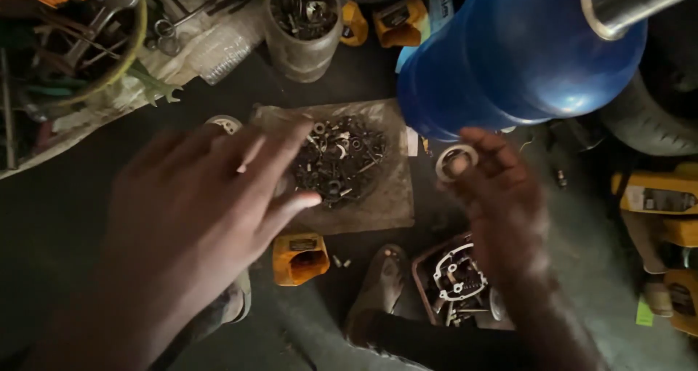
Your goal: Sorting and inspecting various engine components including nuts, bolts, and a timing chain on a sheet of paper on the floor.
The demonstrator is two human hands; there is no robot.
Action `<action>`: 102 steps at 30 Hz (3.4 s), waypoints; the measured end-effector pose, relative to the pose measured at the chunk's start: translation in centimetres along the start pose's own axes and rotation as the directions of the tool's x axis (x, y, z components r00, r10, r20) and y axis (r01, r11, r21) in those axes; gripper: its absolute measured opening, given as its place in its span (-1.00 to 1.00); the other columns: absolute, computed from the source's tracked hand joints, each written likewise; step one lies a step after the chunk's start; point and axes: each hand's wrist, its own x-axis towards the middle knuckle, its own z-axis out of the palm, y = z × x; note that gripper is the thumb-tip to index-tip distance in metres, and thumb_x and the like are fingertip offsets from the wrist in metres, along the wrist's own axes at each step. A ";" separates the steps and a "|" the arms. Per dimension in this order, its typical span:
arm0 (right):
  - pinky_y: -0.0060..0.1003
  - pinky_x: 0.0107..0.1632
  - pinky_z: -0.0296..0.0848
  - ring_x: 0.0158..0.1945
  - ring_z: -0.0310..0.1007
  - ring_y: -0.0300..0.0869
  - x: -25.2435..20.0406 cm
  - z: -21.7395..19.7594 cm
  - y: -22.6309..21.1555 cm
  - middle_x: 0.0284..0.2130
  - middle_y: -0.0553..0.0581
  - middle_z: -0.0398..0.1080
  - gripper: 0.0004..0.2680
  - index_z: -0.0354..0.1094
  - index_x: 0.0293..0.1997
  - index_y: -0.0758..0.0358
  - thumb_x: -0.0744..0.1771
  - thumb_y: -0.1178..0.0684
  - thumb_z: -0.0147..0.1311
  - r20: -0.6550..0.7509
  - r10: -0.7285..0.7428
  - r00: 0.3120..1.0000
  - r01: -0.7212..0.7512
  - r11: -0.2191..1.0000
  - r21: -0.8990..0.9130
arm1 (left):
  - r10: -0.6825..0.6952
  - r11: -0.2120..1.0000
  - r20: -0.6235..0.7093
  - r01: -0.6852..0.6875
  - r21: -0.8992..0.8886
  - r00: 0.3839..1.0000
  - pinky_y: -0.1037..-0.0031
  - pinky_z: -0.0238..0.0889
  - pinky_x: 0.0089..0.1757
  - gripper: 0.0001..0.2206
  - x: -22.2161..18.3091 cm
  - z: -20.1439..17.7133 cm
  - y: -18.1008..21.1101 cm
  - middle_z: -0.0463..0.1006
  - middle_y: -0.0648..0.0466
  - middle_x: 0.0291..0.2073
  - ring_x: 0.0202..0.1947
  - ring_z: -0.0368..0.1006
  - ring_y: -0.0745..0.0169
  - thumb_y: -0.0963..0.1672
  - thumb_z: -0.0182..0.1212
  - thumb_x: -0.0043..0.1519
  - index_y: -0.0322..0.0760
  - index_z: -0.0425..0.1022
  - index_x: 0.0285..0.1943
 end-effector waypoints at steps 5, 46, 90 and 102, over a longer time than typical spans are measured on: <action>-0.17 0.06 0.51 -0.06 0.50 -0.19 0.7 -1.3 -0.2 -0.12 0.11 0.46 -0.75 0.35 0.14 0.31 0.33 0.18 0.12 -0.115 0.038 0.993 -0.037 0.999 0.007 | -0.060 0.997 0.004 0.060 0.057 0.998 0.24 0.46 -0.18 -0.50 -0.4 -1.0 -0.8 0.67 0.03 -0.25 -0.25 0.61 0.12 0.14 0.29 0.25 -0.14 0.52 0.25; 0.00 0.17 0.51 0.05 0.54 0.09 21.4 -1.9 45.2 0.03 0.31 0.49 -0.75 0.44 0.15 0.20 0.34 0.09 0.08 0.395 -0.034 0.918 0.395 0.168 -0.903 | 0.022 0.996 0.223 -0.003 -0.084 0.975 -0.39 0.17 0.13 -0.24 -8.5 6.8 -1.9 0.48 -0.17 -0.02 0.07 0.43 -0.27 0.20 0.24 -0.05 -0.15 0.42 0.31; -0.03 -0.06 0.55 -0.14 0.59 -0.01 -4.5 0.7 42.2 -0.18 0.13 0.57 -0.80 0.50 0.02 0.12 0.32 0.03 0.09 0.260 0.035 0.965 0.174 0.654 -0.737 | -0.502 0.642 0.425 0.654 -0.401 0.753 -0.02 0.32 0.01 -0.67 -18.6 34.7 6.4 0.58 -0.07 0.04 -0.01 0.50 -0.15 0.03 0.01 0.34 -0.19 0.60 0.02; 0.05 -0.08 0.54 -0.14 0.52 0.16 1.7 1.8 34.7 -0.08 0.26 0.52 -0.68 0.51 0.07 0.07 0.22 0.15 0.05 0.297 -0.055 0.953 0.283 0.508 -0.813 | -0.413 0.693 0.571 0.652 -0.307 0.709 0.06 0.37 0.00 -0.60 -14.2 38.3 2.3 0.61 -0.08 -0.18 -0.16 0.53 -0.12 0.07 -0.07 0.39 -0.27 0.46 0.10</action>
